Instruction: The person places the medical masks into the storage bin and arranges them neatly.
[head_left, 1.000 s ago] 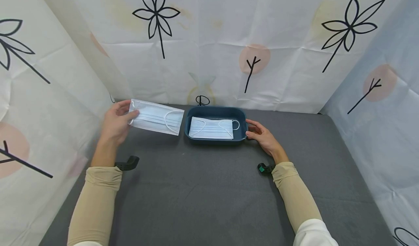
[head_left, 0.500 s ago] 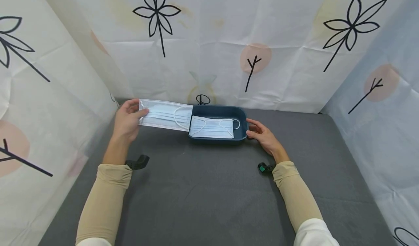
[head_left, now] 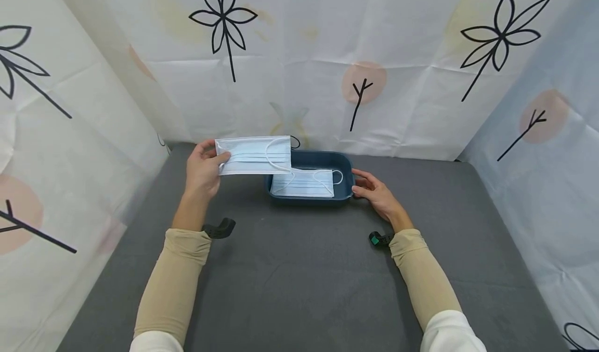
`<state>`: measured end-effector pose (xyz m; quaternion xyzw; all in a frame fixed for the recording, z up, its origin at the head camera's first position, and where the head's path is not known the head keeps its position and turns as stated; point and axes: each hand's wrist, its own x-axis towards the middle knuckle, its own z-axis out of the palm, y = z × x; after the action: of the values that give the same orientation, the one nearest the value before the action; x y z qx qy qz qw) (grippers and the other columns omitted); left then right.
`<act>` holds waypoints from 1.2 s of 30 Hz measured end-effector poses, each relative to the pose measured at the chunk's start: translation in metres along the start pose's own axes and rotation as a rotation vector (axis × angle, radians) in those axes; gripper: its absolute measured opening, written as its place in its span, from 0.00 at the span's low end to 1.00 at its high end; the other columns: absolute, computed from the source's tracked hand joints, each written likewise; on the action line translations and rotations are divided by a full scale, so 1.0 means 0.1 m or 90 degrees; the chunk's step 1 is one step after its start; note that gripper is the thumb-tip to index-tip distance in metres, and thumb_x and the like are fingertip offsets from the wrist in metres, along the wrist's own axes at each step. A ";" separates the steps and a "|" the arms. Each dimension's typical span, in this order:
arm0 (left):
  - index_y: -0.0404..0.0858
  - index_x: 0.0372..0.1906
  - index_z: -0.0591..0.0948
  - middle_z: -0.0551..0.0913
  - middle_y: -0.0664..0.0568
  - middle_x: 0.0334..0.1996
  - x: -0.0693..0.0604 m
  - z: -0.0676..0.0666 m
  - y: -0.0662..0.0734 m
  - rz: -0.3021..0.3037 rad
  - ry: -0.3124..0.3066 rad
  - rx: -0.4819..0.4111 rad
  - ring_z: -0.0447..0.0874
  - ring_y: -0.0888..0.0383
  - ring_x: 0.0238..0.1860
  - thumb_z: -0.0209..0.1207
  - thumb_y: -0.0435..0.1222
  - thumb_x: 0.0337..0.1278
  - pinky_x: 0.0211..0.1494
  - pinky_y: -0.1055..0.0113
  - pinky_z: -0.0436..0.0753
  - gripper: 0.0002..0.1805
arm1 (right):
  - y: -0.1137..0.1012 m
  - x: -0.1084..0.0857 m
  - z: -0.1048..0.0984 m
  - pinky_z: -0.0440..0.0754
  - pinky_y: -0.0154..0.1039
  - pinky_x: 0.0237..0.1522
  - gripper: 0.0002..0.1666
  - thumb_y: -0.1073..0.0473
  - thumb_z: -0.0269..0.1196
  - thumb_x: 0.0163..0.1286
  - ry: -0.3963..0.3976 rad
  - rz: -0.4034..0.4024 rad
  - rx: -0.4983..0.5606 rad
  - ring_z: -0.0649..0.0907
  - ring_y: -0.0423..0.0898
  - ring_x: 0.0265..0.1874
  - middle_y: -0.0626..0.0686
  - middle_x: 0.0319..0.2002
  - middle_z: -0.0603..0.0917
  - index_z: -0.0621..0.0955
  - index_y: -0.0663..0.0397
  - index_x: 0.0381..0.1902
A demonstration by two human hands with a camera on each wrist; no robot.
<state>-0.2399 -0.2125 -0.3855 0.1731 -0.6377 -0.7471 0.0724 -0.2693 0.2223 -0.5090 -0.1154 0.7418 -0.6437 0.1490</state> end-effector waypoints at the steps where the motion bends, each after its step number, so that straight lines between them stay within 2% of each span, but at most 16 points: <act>1: 0.44 0.67 0.71 0.73 0.53 0.48 0.00 0.03 -0.01 -0.002 0.000 -0.008 0.80 0.57 0.50 0.60 0.25 0.65 0.44 0.75 0.85 0.28 | 0.00 0.00 0.00 0.79 0.26 0.52 0.38 0.59 0.60 0.77 -0.001 -0.001 0.002 0.78 0.34 0.55 0.69 0.73 0.66 0.60 0.51 0.80; 7: 0.44 0.67 0.71 0.73 0.52 0.48 0.02 0.22 -0.06 -0.016 -0.003 -0.021 0.80 0.56 0.49 0.61 0.23 0.64 0.46 0.73 0.85 0.29 | -0.02 0.00 0.00 0.79 0.26 0.52 0.38 0.60 0.60 0.77 -0.002 0.001 0.007 0.78 0.35 0.55 0.69 0.73 0.66 0.61 0.52 0.80; 14: 0.45 0.70 0.70 0.73 0.50 0.50 0.02 0.41 -0.14 -0.021 -0.023 0.001 0.80 0.53 0.52 0.60 0.25 0.66 0.61 0.61 0.84 0.30 | -0.01 -0.01 -0.01 0.80 0.27 0.51 0.38 0.59 0.60 0.76 0.006 -0.003 0.005 0.78 0.34 0.54 0.68 0.72 0.66 0.61 0.51 0.80; 18: 0.45 0.68 0.71 0.74 0.49 0.51 0.03 0.53 -0.22 -0.030 -0.028 0.004 0.82 0.51 0.53 0.60 0.24 0.65 0.63 0.58 0.83 0.29 | 0.00 0.00 -0.01 0.80 0.27 0.51 0.38 0.59 0.61 0.76 0.009 0.002 0.007 0.79 0.35 0.54 0.68 0.72 0.67 0.62 0.50 0.79; 25: 0.42 0.65 0.72 0.75 0.45 0.54 0.04 0.77 -0.35 -0.055 -0.043 0.009 0.82 0.49 0.56 0.60 0.23 0.65 0.62 0.57 0.83 0.26 | -0.01 0.01 0.00 0.81 0.27 0.51 0.37 0.59 0.62 0.75 0.013 0.008 0.012 0.79 0.36 0.53 0.68 0.71 0.68 0.63 0.49 0.79; 30: 0.43 0.65 0.73 0.75 0.42 0.57 0.06 0.91 -0.42 -0.066 -0.037 0.033 0.80 0.49 0.56 0.61 0.23 0.64 0.60 0.57 0.84 0.27 | -0.01 0.01 0.01 0.81 0.27 0.51 0.38 0.59 0.62 0.75 0.014 0.010 0.018 0.79 0.37 0.53 0.68 0.71 0.69 0.63 0.50 0.79; 36: 0.40 0.63 0.75 0.77 0.39 0.56 0.11 1.04 -0.52 -0.056 -0.033 0.083 0.80 0.46 0.55 0.62 0.23 0.61 0.51 0.62 0.83 0.26 | -0.01 0.01 0.01 0.81 0.27 0.50 0.37 0.60 0.61 0.76 0.015 0.006 0.018 0.79 0.37 0.53 0.69 0.71 0.68 0.63 0.51 0.79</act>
<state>-0.2808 -0.1101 -0.4250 0.1860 -0.6782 -0.7109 0.0114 -0.2700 0.2214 -0.5080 -0.1024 0.7348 -0.6547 0.1452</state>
